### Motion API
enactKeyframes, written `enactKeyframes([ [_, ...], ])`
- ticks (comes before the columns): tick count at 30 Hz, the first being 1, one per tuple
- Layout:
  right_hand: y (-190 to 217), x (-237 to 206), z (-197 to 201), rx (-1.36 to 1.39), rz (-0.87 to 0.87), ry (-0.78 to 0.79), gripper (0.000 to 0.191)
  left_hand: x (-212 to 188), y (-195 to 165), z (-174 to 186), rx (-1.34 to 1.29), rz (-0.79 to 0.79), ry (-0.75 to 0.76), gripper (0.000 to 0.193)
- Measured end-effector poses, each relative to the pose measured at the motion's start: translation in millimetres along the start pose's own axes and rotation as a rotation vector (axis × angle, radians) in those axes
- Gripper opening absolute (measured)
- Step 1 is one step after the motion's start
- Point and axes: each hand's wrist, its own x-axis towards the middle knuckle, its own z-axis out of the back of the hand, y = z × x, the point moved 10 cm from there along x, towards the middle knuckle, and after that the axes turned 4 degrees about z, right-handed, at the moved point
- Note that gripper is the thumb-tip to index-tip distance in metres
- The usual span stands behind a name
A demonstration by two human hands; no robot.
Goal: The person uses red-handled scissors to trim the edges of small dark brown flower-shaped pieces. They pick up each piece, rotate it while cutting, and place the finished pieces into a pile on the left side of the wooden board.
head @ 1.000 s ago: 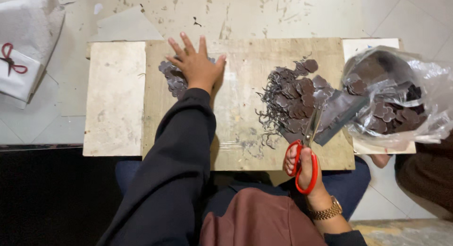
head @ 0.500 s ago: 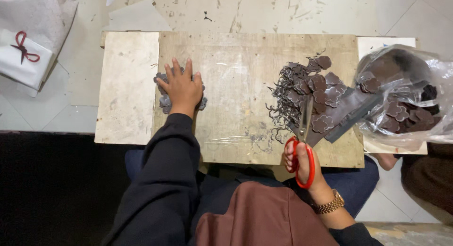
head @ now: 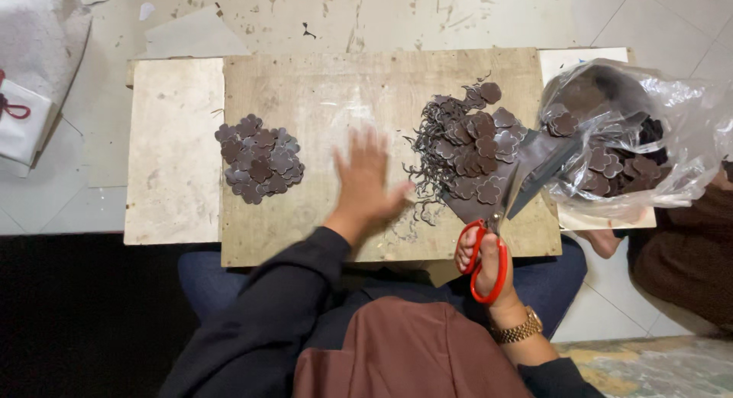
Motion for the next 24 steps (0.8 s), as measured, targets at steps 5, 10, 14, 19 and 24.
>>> enactKeyframes([
  [5, 0.5, -9.9, 12.1, -0.046, 0.027, -0.018, 0.047, -6.4, -65.6, -54.2, -0.063, -0.145, 0.036, 0.101],
  [10, 0.2, -12.3, 23.8, -0.016, 0.033, -0.058, 0.045, 21.4, -101.5, -52.0, -0.180, -0.244, -0.213, 0.069],
  [14, 2.9, -16.0, 28.9, -0.027, 0.035, -0.057, 0.046, 44.9, -117.7, -56.2, -0.075, -0.234, -0.173, 0.043],
  [19, -2.8, -14.1, 28.2, -0.021, 0.010, -0.065, 0.047, 43.0, -137.6, -32.8, 0.006, -0.234, -0.316, 0.053],
  [24, -4.7, -15.5, 21.4, -0.002, -0.003, -0.062, 0.044, 70.1, -150.9, -38.4, -0.069, -0.109, -0.182, 0.052],
])
